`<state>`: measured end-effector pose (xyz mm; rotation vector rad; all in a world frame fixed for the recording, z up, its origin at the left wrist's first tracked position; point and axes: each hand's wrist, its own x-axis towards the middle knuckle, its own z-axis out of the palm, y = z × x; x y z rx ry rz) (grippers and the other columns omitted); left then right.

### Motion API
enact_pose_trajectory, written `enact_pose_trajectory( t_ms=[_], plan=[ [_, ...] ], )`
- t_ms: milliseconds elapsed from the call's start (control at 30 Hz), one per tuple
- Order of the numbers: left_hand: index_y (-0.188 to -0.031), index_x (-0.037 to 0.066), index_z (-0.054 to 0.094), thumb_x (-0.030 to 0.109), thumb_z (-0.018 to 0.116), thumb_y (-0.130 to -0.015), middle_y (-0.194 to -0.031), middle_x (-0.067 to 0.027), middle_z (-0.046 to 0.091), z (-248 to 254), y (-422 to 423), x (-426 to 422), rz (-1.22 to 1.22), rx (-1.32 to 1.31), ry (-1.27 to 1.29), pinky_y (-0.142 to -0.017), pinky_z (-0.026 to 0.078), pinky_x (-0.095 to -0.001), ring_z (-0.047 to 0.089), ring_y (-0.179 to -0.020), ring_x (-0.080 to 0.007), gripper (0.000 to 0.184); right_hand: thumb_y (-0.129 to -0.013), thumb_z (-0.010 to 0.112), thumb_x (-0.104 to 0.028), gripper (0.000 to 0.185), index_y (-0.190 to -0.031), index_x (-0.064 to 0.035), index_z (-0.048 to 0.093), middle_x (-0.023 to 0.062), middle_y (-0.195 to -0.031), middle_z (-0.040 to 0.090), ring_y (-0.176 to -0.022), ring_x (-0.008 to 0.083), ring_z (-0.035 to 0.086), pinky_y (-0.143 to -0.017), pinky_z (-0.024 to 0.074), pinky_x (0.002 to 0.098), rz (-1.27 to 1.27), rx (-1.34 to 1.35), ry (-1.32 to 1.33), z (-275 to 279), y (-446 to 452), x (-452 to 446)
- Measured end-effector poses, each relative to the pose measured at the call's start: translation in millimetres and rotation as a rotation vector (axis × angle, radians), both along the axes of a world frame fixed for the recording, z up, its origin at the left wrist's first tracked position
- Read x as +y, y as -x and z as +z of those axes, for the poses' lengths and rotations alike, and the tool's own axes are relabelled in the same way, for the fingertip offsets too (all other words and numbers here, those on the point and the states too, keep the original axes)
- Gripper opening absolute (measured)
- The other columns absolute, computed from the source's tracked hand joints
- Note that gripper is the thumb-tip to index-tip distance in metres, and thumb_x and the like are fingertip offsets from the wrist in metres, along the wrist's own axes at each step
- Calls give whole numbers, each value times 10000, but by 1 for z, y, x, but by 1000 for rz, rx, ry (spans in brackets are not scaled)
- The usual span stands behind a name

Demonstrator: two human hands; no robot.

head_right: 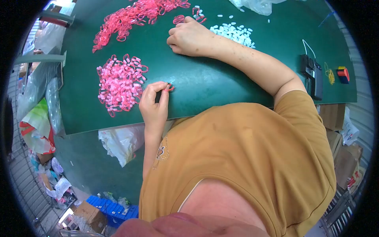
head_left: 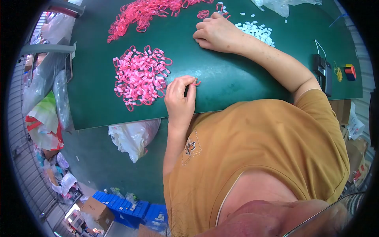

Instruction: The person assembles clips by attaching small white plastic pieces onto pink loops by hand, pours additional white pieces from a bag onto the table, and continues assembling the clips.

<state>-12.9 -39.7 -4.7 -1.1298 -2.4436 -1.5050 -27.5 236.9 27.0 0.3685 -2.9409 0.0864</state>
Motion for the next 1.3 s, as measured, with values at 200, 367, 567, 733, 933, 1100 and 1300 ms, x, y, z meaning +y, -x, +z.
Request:
enact_pose_trajectory(
  t_ms=[200,367,567,733,933,1100,1300],
  plan=[
    [-979,59,699,-58,760,-880,-1009,-107,778,1,-5,0,-4,104,17,-870,574,-423,745,-943,-303,165,-922,728,-282,138,-944,-183,821,12,-916,673,-941,199,701,-915,463,432,51,-5,131,4,-38,6],
    [-998,16,706,-111,759,-878,-1023,-141,759,1,-6,-2,-1,79,23,-870,598,-387,752,-972,-284,182,-949,726,-269,144,-1004,-190,833,-8,-964,652,-940,179,670,-1016,443,432,69,123,149,0,-65,5],
    [-978,21,699,-106,760,-885,-1020,-130,764,2,-6,-3,-9,42,23,-854,601,-367,757,-953,-268,169,-941,767,-163,127,-1061,-165,809,-16,-1045,694,-1013,190,664,-1091,417,420,140,-8,650,-7,-71,-28],
    [-978,29,701,-97,767,-887,-1011,-123,770,1,-5,-3,-7,56,29,-841,601,-363,760,-943,-259,168,-959,763,-164,82,-1040,-161,775,-34,-1062,703,-1036,180,663,-1124,384,416,182,-130,735,-12,-61,-42],
    [-974,33,704,-88,780,-885,-1011,-122,774,-2,-4,-4,-8,71,31,-823,600,-357,763,-938,-254,168,-1010,724,-241,100,-1036,-164,782,-45,-1045,709,-1048,170,665,-1126,388,448,186,-113,736,-19,-61,-48],
    [-971,33,704,-87,786,-880,-1013,-122,775,-4,-4,-4,-15,83,34,-810,600,-353,763,-931,-251,172,-1012,725,-243,111,-1041,-154,785,-37,-1051,712,-1065,176,653,-1135,381,438,202,-23,649,-23,-63,-54],
    [-934,61,681,-76,793,-838,-964,-96,772,-3,-4,-2,-3,98,26,-801,594,-405,758,-912,-283,201,-1002,729,-244,114,-1014,-141,776,-24,-1013,690,-1066,180,636,-1091,404,450,258,-5,570,-18,-59,-55]
  ],
)
